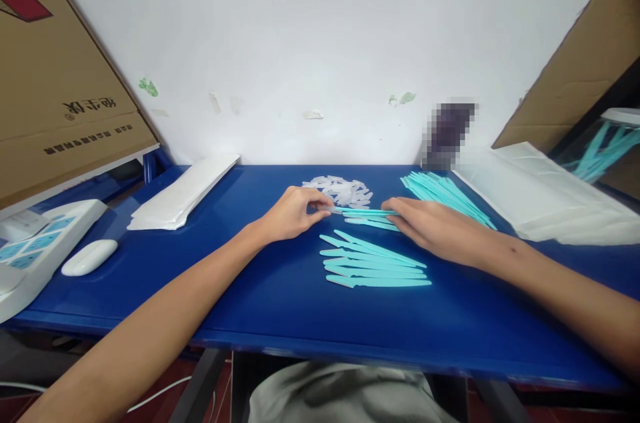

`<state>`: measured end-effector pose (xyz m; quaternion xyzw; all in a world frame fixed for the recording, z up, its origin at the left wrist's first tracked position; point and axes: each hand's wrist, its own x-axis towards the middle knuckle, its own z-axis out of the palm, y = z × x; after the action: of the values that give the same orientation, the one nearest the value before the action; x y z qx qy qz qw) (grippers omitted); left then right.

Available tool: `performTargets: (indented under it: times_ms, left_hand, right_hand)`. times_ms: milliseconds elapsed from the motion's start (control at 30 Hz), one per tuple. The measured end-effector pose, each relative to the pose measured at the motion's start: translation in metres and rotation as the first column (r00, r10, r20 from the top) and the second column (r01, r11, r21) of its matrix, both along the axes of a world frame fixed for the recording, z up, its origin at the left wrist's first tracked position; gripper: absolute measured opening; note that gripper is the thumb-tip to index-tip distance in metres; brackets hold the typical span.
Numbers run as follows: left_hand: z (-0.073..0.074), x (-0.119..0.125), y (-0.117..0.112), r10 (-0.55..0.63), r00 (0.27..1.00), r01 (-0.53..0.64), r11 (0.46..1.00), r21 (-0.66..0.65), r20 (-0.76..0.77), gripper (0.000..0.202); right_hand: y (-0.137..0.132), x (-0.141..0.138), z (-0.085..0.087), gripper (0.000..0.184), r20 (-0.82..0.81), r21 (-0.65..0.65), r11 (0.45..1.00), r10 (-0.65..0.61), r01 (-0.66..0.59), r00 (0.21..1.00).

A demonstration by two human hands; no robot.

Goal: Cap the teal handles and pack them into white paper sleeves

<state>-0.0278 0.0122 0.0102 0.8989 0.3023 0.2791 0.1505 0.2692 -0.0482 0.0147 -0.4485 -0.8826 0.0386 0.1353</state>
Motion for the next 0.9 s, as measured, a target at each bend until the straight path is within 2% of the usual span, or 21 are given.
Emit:
performTargets:
  times_ms: [233,333,467,600,700,800,900]
  left_hand:
    - [-0.003,0.003,-0.002,-0.024,0.997,0.022,0.999,0.035,0.079,0.011]
    - [-0.002,0.008,-0.008,-0.022,0.992,0.022,1.0,0.002,0.123,0.012]
    - [-0.002,0.021,-0.017,0.024,0.966,-0.006,0.997,-0.071,0.257,0.011]
    - [-0.004,0.032,-0.023,0.09,0.919,-0.052,0.993,-0.108,0.384,0.01]
    - [-0.005,0.033,-0.024,0.081,0.897,-0.027,0.991,-0.13,0.435,0.016]
    - [-0.001,0.028,-0.022,0.034,0.922,-0.013,0.998,-0.057,0.385,0.02]
    - [0.005,0.02,-0.017,0.015,0.982,-0.033,0.995,0.09,0.189,0.03]
  right_hand:
    - [-0.002,-0.003,-0.001,0.031,0.067,0.092,0.996,-0.012,0.006,0.998]
    - [-0.003,-0.006,-0.001,0.031,0.065,0.128,0.992,0.001,-0.01,0.998]
    - [-0.006,-0.011,0.0,0.037,0.081,0.168,0.985,0.011,-0.025,0.997]
    - [-0.009,-0.013,0.001,0.038,0.005,0.223,0.975,0.006,-0.007,1.0]
    - [-0.009,-0.014,0.002,0.036,-0.061,0.229,0.974,0.017,-0.003,0.998]
    - [-0.01,-0.015,0.003,0.036,-0.099,0.196,0.981,0.018,0.002,0.995]
    - [-0.011,-0.016,0.004,0.036,-0.124,0.169,0.985,0.005,0.016,0.992]
